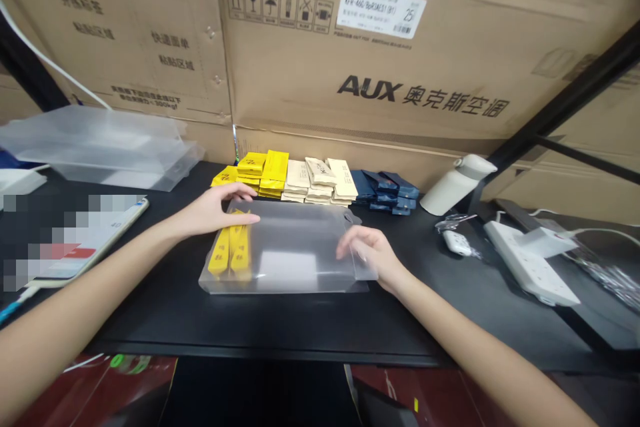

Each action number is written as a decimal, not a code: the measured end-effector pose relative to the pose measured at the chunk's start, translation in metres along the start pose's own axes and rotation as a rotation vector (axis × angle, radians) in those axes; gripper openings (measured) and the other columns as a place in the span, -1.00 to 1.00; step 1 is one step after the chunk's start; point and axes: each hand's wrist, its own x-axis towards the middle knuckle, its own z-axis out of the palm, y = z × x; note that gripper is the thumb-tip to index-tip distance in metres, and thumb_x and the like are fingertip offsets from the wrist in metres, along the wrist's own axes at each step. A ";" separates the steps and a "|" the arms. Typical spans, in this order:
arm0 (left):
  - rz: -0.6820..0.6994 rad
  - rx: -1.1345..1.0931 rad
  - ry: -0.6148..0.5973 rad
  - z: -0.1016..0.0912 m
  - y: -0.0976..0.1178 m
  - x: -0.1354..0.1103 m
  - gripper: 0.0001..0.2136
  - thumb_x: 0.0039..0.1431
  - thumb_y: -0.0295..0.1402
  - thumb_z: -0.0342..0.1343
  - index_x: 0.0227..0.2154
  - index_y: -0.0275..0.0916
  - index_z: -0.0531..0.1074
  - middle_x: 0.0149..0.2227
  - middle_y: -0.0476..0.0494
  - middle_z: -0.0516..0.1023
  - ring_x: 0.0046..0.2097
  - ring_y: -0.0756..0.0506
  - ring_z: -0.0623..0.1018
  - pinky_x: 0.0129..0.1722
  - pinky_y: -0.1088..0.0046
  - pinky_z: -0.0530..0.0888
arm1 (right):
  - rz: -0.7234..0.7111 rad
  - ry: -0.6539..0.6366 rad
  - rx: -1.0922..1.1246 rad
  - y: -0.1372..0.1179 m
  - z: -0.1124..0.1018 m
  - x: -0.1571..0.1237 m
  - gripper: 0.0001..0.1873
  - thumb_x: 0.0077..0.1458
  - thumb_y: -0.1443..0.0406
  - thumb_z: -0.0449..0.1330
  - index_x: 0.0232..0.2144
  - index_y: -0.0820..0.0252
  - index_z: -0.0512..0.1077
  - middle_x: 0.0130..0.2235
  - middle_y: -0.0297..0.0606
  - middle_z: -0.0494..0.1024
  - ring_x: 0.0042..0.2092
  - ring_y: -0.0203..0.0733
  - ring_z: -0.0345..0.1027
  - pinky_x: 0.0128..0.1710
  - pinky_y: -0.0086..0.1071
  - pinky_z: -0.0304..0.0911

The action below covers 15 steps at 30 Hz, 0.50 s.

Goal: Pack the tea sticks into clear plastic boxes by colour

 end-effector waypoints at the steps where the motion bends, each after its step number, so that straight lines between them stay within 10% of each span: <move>1: 0.001 -0.014 0.042 -0.005 -0.002 0.002 -0.54 -0.10 -0.03 0.32 -0.20 -0.24 0.47 -0.16 -0.19 0.58 -0.12 -0.18 0.55 -0.01 0.18 0.48 | 0.002 0.083 0.023 0.001 -0.002 0.001 -0.87 -0.07 0.39 0.16 -0.59 0.21 0.47 -0.56 -0.34 0.55 -0.51 -0.32 0.40 -0.41 -0.43 0.33; 6: 0.002 0.284 0.315 -0.025 -0.026 0.009 -0.58 0.14 -0.04 0.06 -0.13 -0.30 0.46 -0.10 -0.33 0.56 -0.06 -0.25 0.55 0.03 0.16 0.45 | -0.020 0.358 0.142 0.002 -0.006 0.003 -0.91 -0.15 0.39 0.16 -0.63 0.20 0.41 -0.63 -0.40 0.45 -0.60 -0.37 0.28 -0.54 -0.50 0.21; 11: 0.011 0.745 -0.018 -0.025 -0.056 0.008 -0.35 0.26 -0.05 -0.22 0.26 -0.43 0.20 0.32 -0.43 0.19 0.29 -0.42 0.23 0.22 -0.01 0.21 | -0.070 0.432 0.202 0.002 -0.009 0.006 -0.93 -0.19 0.39 0.20 -0.64 0.20 0.41 -0.59 -0.40 0.46 -0.62 -0.40 0.27 -0.58 -0.52 0.19; 15: -0.147 0.874 -0.142 -0.025 -0.052 0.006 -0.37 0.25 -0.05 -0.23 0.20 -0.42 0.25 0.28 -0.51 0.22 0.19 -0.46 0.35 0.09 0.02 0.34 | -0.079 0.444 0.191 0.003 -0.009 0.007 -0.92 -0.17 0.38 0.21 -0.64 0.21 0.41 -0.60 -0.39 0.45 -0.63 -0.41 0.27 -0.58 -0.52 0.21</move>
